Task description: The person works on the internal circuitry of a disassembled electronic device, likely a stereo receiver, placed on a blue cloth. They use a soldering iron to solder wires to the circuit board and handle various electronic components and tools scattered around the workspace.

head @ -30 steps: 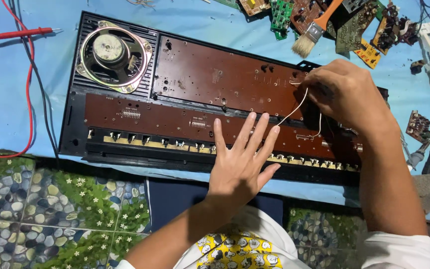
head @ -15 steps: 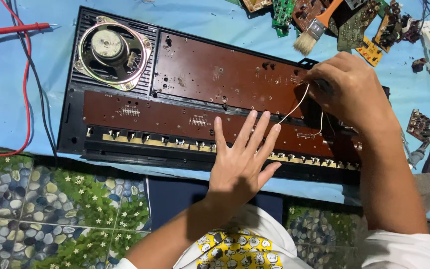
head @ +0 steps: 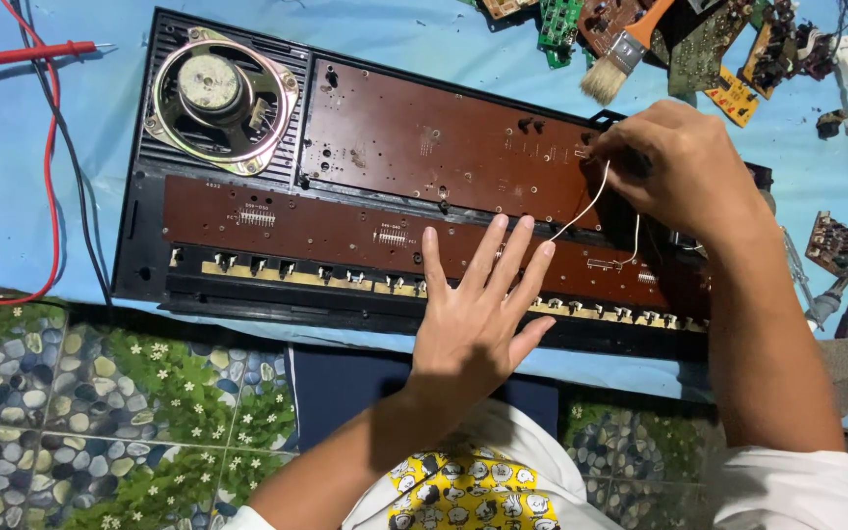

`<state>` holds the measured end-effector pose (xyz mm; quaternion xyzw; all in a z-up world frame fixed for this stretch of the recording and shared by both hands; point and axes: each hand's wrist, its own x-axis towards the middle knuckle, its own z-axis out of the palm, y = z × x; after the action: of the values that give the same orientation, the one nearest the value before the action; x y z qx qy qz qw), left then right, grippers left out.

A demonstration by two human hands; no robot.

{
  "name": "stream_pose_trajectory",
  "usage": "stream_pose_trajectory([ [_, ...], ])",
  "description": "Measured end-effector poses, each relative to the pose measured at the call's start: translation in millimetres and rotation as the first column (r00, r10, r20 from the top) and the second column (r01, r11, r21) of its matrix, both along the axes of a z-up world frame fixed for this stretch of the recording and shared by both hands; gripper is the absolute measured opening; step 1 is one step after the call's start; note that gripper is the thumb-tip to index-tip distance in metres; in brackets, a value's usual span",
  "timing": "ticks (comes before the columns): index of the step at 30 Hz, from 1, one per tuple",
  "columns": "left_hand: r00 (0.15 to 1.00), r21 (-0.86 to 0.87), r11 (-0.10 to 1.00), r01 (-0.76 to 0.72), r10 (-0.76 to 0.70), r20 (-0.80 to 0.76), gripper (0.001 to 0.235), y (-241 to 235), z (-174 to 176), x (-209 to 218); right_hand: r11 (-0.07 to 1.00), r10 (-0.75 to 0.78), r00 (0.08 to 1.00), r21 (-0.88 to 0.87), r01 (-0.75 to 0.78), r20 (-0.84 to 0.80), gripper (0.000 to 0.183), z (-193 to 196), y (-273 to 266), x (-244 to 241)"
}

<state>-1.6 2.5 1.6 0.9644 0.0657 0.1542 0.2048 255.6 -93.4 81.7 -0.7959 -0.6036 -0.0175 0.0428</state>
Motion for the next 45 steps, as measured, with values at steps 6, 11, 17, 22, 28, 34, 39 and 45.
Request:
stream_pose_trajectory([
  [6, 0.999, -0.013, 1.000, -0.018, 0.019, 0.042, 0.078, 1.9, 5.2, -1.1, 0.999, 0.007, 0.998, 0.033, -0.005, -0.056, 0.032, 0.6, -1.1, 2.7],
  [11, 0.998, -0.016, 1.000, -0.023, 0.024, 0.051, 0.079, 2.4, 7.0, -1.3, 0.998, -0.002, 0.989, 0.063, 0.011, -0.146, 0.030, 6.9, 3.0, -4.1],
  [17, 0.998, -0.012, 1.000, -0.025, 0.026, 0.055, 0.079, 2.7, 7.8, -1.5, 0.997, -0.003, 0.980, 0.079, 0.019, -0.197, 0.027, 8.1, 5.0, -5.7],
  [22, 0.998, -0.019, 0.999, -0.027, 0.028, 0.053, 0.079, 2.9, 8.8, -1.5, 0.995, -0.006, 0.976, 0.096, 0.028, -0.218, 0.025, 6.3, 6.0, -5.2],
  [28, 0.999, -0.031, 0.999, -0.020, 0.021, 0.044, 0.079, 2.7, 8.1, -1.9, 0.995, -0.047, 0.969, 0.077, 0.067, -0.245, 0.023, 2.4, 5.5, -2.1],
  [34, 0.999, -0.001, 1.000, -0.029, 0.029, 0.038, 0.079, 3.2, 9.1, -2.1, 0.996, -0.021, 0.977, 0.085, 0.039, -0.212, 0.026, -4.2, -0.1, 4.1],
  [39, 0.999, -0.028, 0.999, -0.019, 0.020, 0.031, 0.078, 3.8, 11.2, -3.1, 0.990, -0.036, 0.963, 0.119, 0.070, -0.268, 0.023, -2.9, -1.0, 0.6],
  [45, 0.998, -0.009, 0.999, -0.035, 0.035, 0.046, 0.079, 4.9, 12.9, -2.1, 0.982, -0.005, 0.966, 0.182, 0.053, -0.257, 0.026, -7.9, -3.5, 1.3],
])
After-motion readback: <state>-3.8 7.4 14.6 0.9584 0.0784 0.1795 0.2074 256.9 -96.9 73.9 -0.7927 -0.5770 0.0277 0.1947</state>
